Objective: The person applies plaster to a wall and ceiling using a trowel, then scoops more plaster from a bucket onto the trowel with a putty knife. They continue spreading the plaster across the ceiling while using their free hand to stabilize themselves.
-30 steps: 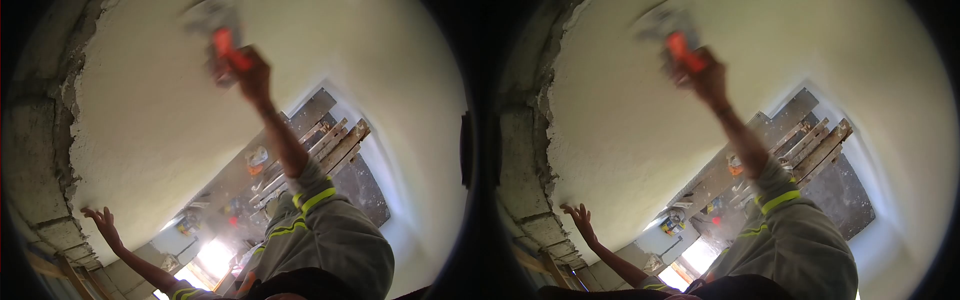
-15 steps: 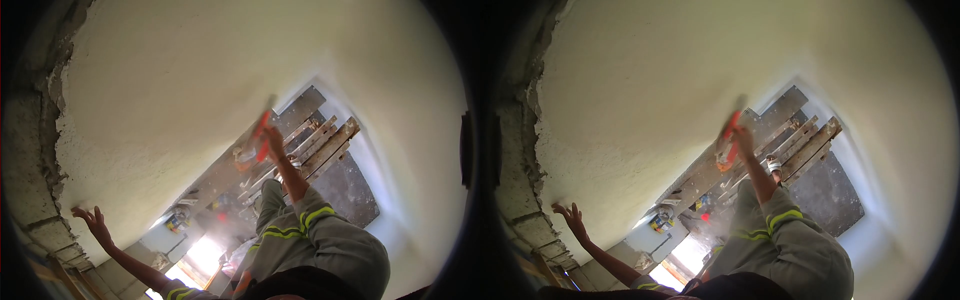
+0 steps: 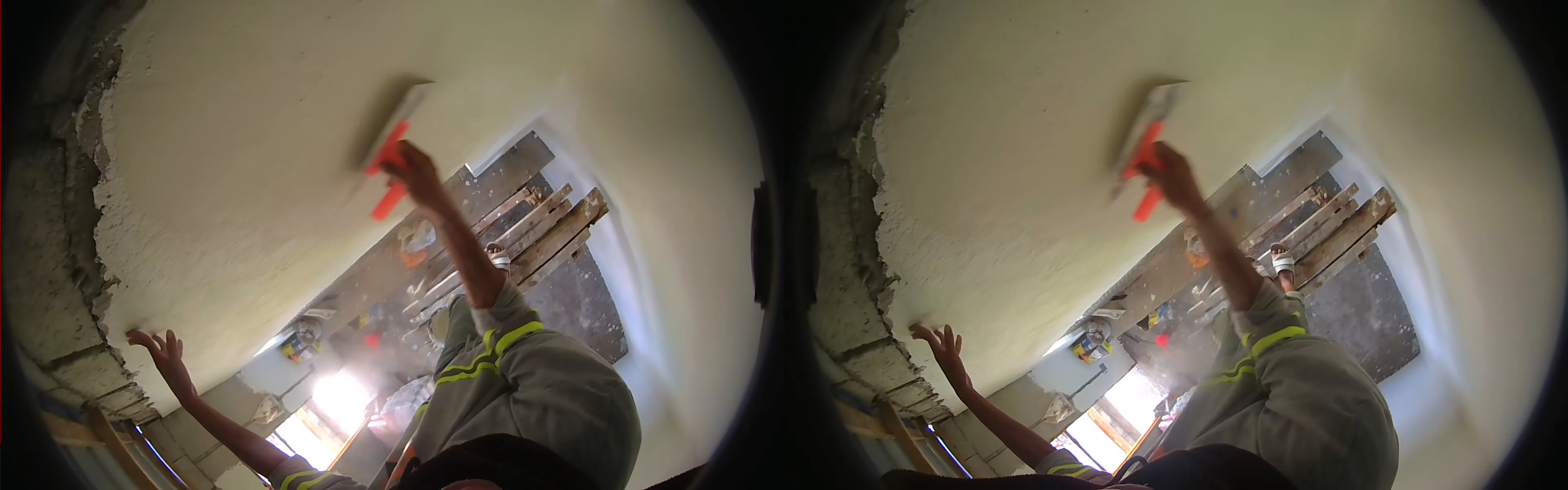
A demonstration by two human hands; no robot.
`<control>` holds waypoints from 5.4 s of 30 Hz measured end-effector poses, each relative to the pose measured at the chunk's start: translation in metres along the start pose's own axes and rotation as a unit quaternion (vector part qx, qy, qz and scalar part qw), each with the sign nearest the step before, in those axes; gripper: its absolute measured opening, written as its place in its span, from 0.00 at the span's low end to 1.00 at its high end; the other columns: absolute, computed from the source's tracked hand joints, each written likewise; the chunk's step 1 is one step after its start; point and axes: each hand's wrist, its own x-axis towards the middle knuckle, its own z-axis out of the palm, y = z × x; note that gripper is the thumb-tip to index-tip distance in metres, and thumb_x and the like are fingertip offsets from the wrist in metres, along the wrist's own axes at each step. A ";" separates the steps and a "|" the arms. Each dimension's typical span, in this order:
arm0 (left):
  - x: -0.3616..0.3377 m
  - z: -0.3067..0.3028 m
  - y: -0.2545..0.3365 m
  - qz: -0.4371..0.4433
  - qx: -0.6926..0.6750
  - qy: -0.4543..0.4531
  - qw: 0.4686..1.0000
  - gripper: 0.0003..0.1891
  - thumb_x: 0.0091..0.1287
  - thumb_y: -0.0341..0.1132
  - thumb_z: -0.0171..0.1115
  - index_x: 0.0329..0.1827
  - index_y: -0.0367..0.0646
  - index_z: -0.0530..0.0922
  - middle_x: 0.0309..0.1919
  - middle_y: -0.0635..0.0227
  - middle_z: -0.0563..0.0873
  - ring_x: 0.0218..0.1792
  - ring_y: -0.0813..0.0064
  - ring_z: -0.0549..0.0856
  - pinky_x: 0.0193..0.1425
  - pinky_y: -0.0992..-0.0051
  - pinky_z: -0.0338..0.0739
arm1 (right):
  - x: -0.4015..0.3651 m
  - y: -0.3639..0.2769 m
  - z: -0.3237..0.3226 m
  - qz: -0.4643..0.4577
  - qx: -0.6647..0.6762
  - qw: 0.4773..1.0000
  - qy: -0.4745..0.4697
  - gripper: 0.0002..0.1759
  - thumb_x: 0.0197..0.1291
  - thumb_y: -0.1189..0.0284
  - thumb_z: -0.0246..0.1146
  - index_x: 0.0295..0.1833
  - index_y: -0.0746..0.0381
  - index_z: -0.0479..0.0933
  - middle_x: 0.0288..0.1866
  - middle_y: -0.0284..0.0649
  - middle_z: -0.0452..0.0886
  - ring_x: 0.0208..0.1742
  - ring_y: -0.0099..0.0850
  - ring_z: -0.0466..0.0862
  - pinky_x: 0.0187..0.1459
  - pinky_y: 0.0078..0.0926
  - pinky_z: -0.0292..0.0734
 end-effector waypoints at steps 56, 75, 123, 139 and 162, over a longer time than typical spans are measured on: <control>-0.004 0.003 -0.028 0.161 0.306 0.142 0.928 0.27 0.74 0.40 0.55 0.75 0.50 0.61 0.71 0.61 0.66 0.67 0.64 0.71 0.73 0.66 0.64 | -0.081 -0.081 -0.024 -0.178 -0.308 0.909 0.219 0.12 0.58 0.71 0.69 0.44 0.64 0.79 0.29 0.32 0.77 0.22 0.18 0.73 0.25 0.19 0.69; -0.004 0.217 0.232 0.648 0.469 0.112 0.590 0.23 0.62 0.35 0.61 0.62 0.50 0.73 0.71 0.64 0.67 0.74 0.58 0.59 0.77 0.45 0.48 | -0.162 -0.083 -0.101 -0.100 -0.191 0.931 0.296 0.11 0.62 0.71 0.67 0.46 0.65 0.77 0.26 0.33 0.75 0.22 0.19 0.71 0.25 0.20 0.67; -0.428 -0.041 -0.416 -0.268 0.024 -0.098 0.958 0.05 0.62 0.30 0.61 0.38 0.43 0.83 0.32 0.64 0.84 0.31 0.71 0.84 0.34 0.72 0.80 | -0.014 -0.104 0.089 -0.603 -0.491 0.623 -0.078 0.14 0.52 0.67 0.70 0.42 0.55 0.76 0.38 0.33 0.83 0.38 0.31 0.84 0.42 0.31 0.79; -0.437 -0.065 -0.390 -0.451 -0.019 -0.198 0.870 0.21 0.66 0.46 0.57 0.55 0.41 0.78 0.47 0.62 0.85 0.44 0.64 0.86 0.47 0.64 0.79 | 0.021 -0.164 -0.020 -0.403 -0.280 0.853 0.177 0.17 0.58 0.58 0.71 0.36 0.60 0.76 0.29 0.39 0.84 0.28 0.28 0.86 0.29 0.23 0.80; -0.682 0.025 -0.414 -0.731 -0.137 -0.060 0.666 0.15 0.71 0.44 0.46 0.36 0.44 0.78 0.20 0.63 0.82 0.20 0.64 0.83 0.17 0.68 0.72 | 0.017 -0.182 0.103 -0.396 -0.257 0.869 0.148 0.17 0.63 0.63 0.68 0.33 0.66 0.73 0.23 0.34 0.77 0.19 0.20 0.73 0.23 0.22 0.74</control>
